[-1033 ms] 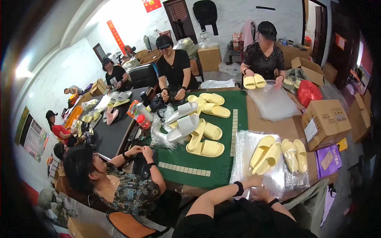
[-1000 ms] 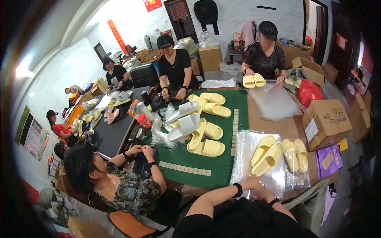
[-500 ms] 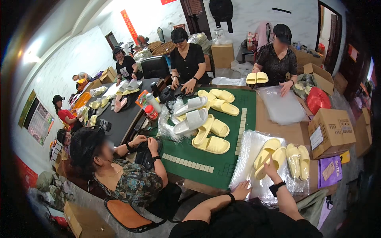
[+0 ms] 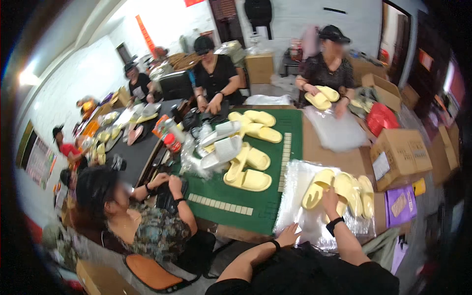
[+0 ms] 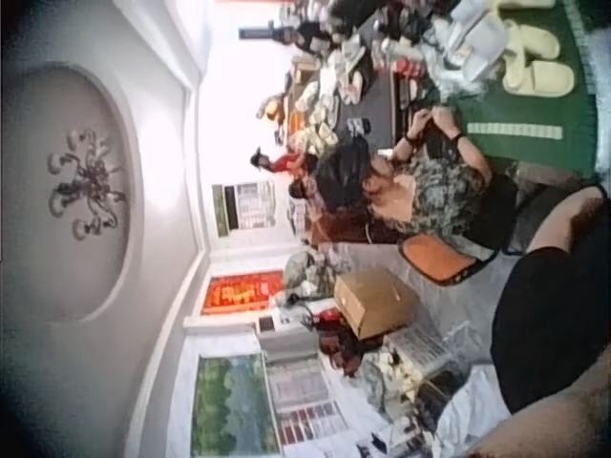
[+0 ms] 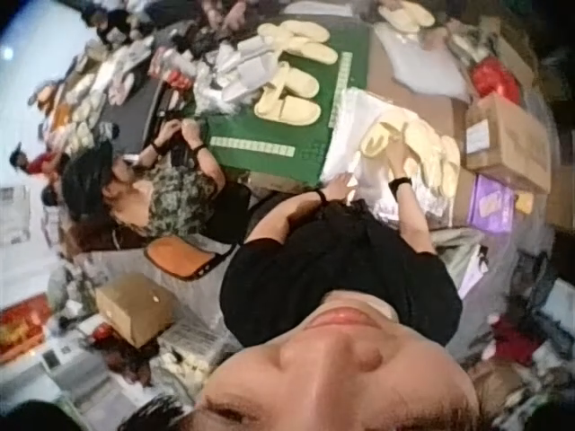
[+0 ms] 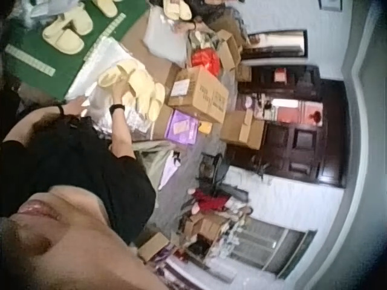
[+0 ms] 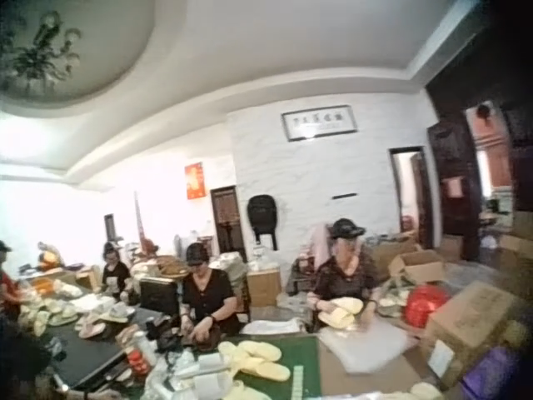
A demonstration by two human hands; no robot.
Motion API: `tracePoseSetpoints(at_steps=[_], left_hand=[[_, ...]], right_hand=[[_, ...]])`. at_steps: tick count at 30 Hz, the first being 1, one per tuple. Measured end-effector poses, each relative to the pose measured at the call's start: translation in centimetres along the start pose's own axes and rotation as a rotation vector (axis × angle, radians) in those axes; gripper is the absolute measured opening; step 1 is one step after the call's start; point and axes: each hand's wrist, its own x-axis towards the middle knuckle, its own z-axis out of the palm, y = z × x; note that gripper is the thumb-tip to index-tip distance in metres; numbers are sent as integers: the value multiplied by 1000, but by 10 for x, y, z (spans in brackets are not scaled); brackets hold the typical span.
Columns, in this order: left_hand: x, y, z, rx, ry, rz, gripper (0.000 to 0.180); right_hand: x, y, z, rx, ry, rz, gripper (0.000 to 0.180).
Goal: Packaging finished slippers into plastic bags and placing them into a large storage bag.
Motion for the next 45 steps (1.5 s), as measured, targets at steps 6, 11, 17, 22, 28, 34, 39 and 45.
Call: tracePoseSetpoints(at_steps=[6, 11, 17, 22, 28, 34, 39, 45], left_hand=[[-4, -11, 14, 80, -44, 77, 49], [0, -17, 12, 48, -198, 73, 51], [4, -23, 5, -2, -210, 94, 47], [-1, -27, 20, -90, -36, -42, 52], [-4, -1, -3, -17, 28, -210, 53], [31, 34, -68, 150, -7, 93, 73], [42, 20, -92, 63, 74, -101, 72], [39, -13, -58, 75, 200, -107, 49]], right_hand=[[-11, 12, -1, 364, -293, -144, 29], [-25, 19, 8, 129, -177, -92, 46], [-48, -3, 19, 410, -82, 19, 51], [-21, -21, 10, 288, -429, 373, 63], [-13, -29, 5, 26, -463, 168, 52], [-40, 48, -54, 654, -13, -98, 34], [-61, 68, -178, 964, -622, 220, 52], [-103, 96, -207, 1137, -1264, 395, 47]])
